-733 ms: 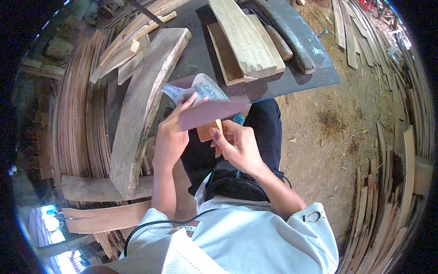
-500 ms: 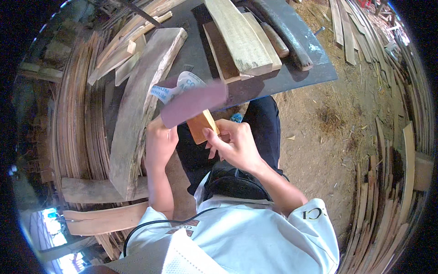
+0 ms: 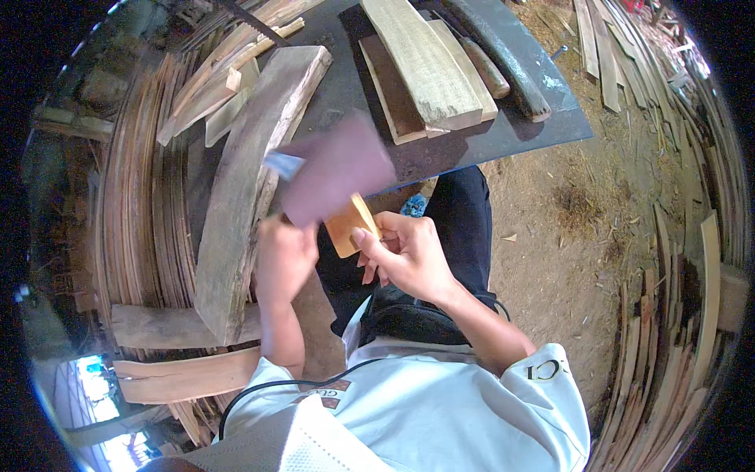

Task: Shaping and sanding wooden pieces using a chisel and sandpaper on a workbench.

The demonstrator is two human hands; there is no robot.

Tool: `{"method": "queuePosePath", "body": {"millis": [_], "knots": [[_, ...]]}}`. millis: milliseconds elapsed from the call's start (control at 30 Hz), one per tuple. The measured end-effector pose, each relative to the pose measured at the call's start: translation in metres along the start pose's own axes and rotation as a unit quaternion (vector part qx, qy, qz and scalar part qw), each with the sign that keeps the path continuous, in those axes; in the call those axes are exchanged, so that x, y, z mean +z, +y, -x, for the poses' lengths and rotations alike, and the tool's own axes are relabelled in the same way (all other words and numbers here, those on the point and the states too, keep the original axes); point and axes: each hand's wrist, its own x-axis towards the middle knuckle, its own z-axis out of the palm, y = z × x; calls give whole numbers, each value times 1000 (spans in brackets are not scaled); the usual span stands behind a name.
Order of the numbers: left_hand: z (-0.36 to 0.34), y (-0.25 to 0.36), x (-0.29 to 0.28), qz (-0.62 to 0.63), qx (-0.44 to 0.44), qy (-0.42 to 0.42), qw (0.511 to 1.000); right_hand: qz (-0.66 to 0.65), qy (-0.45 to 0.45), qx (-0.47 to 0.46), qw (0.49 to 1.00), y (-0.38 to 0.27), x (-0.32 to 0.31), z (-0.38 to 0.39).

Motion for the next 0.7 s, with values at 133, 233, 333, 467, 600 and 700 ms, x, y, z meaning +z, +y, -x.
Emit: {"method": "queuePosePath", "body": {"millis": [133,233,333,467,600,700], "knots": [[-9,-7,9,108,161,159,968,-8,2,10,1000,-4,-1,1],[-12,-4,-2,44,-30,11,998,-15,-3,22,1000,-3,-1,4],[-7,-10,4,20,130,200,971,-16,-25,17,999,-5,-1,3],[-6,-32,-18,-56,-115,293,947,-48,-17,-32,998,-7,-3,1],[-9,-76,-34,-103,34,407,907,-113,-14,-20,993,-2,-12,-11],[-4,-112,-32,-91,-73,334,935,-130,-8,5,991,8,-18,-20]]}}
